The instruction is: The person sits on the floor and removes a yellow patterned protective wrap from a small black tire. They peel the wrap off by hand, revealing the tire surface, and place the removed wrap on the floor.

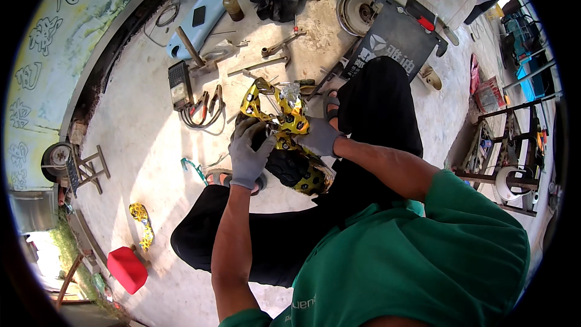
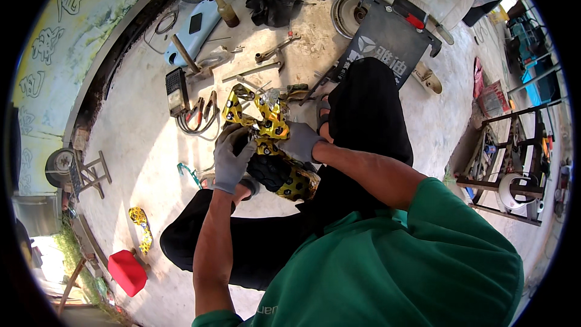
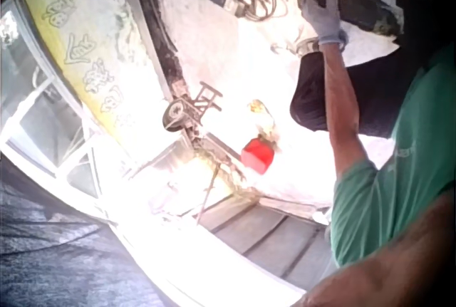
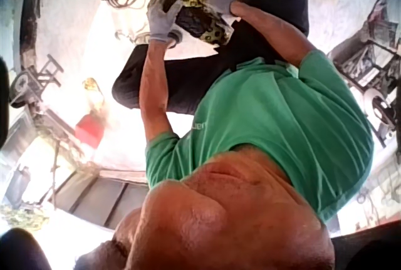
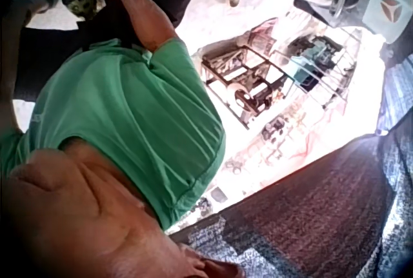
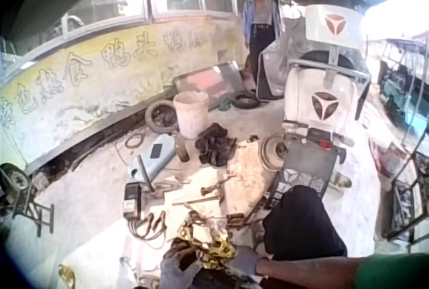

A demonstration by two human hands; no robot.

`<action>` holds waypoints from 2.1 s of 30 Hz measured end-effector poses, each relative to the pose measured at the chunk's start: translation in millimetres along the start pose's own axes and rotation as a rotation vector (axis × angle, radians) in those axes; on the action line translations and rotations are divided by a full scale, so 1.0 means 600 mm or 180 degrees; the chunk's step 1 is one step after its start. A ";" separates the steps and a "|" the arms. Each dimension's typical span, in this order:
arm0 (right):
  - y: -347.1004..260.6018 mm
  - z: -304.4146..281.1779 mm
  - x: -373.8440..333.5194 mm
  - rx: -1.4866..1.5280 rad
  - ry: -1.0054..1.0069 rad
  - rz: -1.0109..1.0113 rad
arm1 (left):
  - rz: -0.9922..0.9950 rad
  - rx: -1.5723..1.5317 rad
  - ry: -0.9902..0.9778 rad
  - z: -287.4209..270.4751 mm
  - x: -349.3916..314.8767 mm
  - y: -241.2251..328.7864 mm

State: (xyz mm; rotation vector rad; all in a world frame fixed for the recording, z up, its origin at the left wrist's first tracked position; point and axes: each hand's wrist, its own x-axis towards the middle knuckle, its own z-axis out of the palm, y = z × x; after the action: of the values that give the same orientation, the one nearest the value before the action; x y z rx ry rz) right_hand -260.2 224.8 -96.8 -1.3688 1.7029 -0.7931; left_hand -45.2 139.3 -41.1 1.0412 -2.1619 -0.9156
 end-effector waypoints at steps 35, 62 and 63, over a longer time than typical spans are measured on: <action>0.164 0.081 0.071 0.3134 -0.1223 0.1272 | -0.1282 -0.2062 -0.1047 0.067 -0.020 -0.112; 0.118 0.092 0.056 0.3434 -0.1221 0.1205 | -0.2107 -0.1099 -0.1498 0.059 0.000 -0.113; 0.119 0.088 0.052 0.3423 -0.1198 0.1210 | -0.1880 -0.0509 -0.1423 0.053 0.006 -0.084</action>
State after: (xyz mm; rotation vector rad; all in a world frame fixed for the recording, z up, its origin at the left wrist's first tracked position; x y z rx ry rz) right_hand -251.3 210.4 -189.7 -0.3896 0.9144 -0.9342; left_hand -48.2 123.8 -98.5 1.5447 -2.0903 -1.6992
